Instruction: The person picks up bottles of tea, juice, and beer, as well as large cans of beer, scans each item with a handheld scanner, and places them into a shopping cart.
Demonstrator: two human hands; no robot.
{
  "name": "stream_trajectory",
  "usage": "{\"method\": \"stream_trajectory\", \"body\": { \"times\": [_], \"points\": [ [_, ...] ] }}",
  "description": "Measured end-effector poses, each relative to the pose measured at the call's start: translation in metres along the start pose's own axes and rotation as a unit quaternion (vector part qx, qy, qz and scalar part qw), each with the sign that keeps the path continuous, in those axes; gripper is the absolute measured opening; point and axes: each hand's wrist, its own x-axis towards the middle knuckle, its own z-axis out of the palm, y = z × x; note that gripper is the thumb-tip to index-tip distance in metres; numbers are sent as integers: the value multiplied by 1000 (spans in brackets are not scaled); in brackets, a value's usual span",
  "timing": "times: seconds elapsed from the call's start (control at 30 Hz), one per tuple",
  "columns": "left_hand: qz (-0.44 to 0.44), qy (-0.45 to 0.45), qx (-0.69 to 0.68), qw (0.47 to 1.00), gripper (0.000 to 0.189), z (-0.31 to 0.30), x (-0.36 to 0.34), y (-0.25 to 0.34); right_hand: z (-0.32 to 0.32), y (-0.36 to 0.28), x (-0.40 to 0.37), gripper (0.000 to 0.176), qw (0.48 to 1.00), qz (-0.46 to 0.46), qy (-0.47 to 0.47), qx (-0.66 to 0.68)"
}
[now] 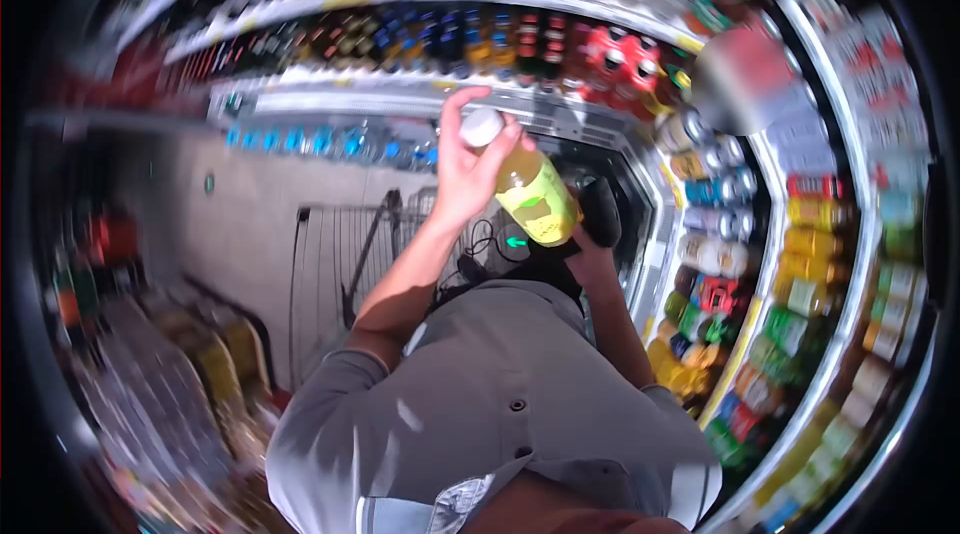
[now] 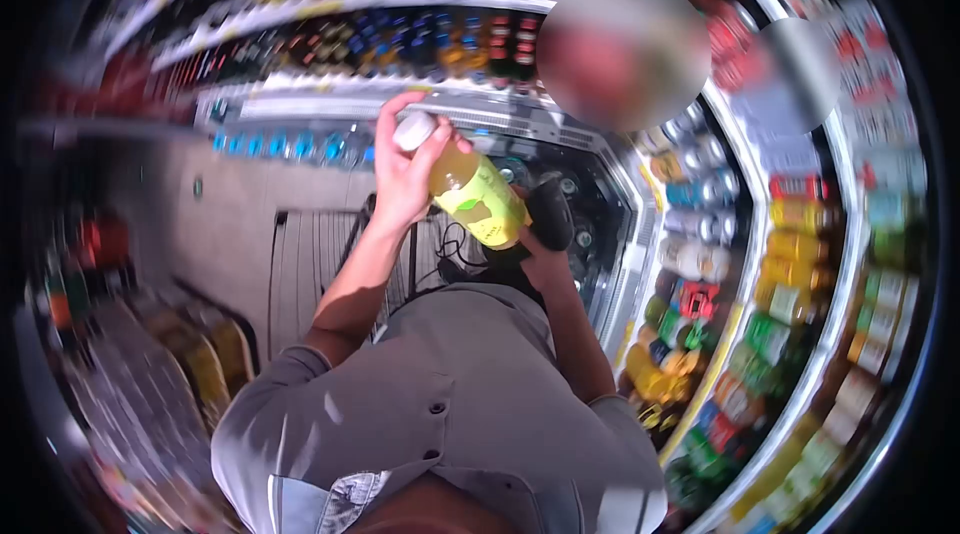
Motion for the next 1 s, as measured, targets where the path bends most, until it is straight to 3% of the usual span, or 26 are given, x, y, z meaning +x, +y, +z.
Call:
{"method": "stream_trajectory", "body": {
  "times": [0.07, 0.13, 0.23, 0.37, 0.47, 0.53, 0.67, 0.73, 0.77, 0.83, 0.93, 0.97, 1.0],
  "points": [
    [-6, 60, -40, 997, 48, -38, -13, 17, 28, 9, 7, 62, 995, -11, -67, -78],
    [9, 107, -62, 992, 47, -73, -33, 29, 68, 19, 7, 60, 992, 32, -58, 106],
    [61, 167, -38, 983, 46, -120, -74, 43, 116, 32, 8, 60, 990, 74, -88, 86],
    [39, 216, -10, 976, 52, -173, -153, 37, 169, 64, 11, 59, 988, 101, -115, -6],
    [32, 294, -66, 953, 50, -195, -200, 46, 207, 81, 12, 60, 973, 105, -167, -121],
    [44, 307, -80, 947, 53, -224, -220, 43, 235, 83, 9, 62, 933, 45, -238, -267],
    [52, 340, -217, 914, 58, -252, -234, 54, 260, 98, 7, 63, 899, 33, -277, -338],
    [14, 332, -331, 883, 61, -269, -243, 64, 276, 92, 13, 52, 847, -47, -381, -367],
    [-12, 317, -362, 877, 62, -280, -249, 61, 279, 93, 17, 52, 845, -41, -384, -370],
    [-45, 281, -363, 887, 59, -296, -260, 61, 275, 91, 28, 40, 767, 23, -487, -417],
    [-116, 349, -294, 882, 55, -319, -268, 45, 264, 85, 38, 42, 701, 79, -513, -489],
    [-116, 353, -298, 879, 55, -329, -272, 36, 269, 80, 39, 46, 661, 115, -518, -530],
    [-148, 341, -287, 883, 57, -338, -278, 27, 277, 76, 36, 46, 657, 120, -521, -531]
  ]
}}
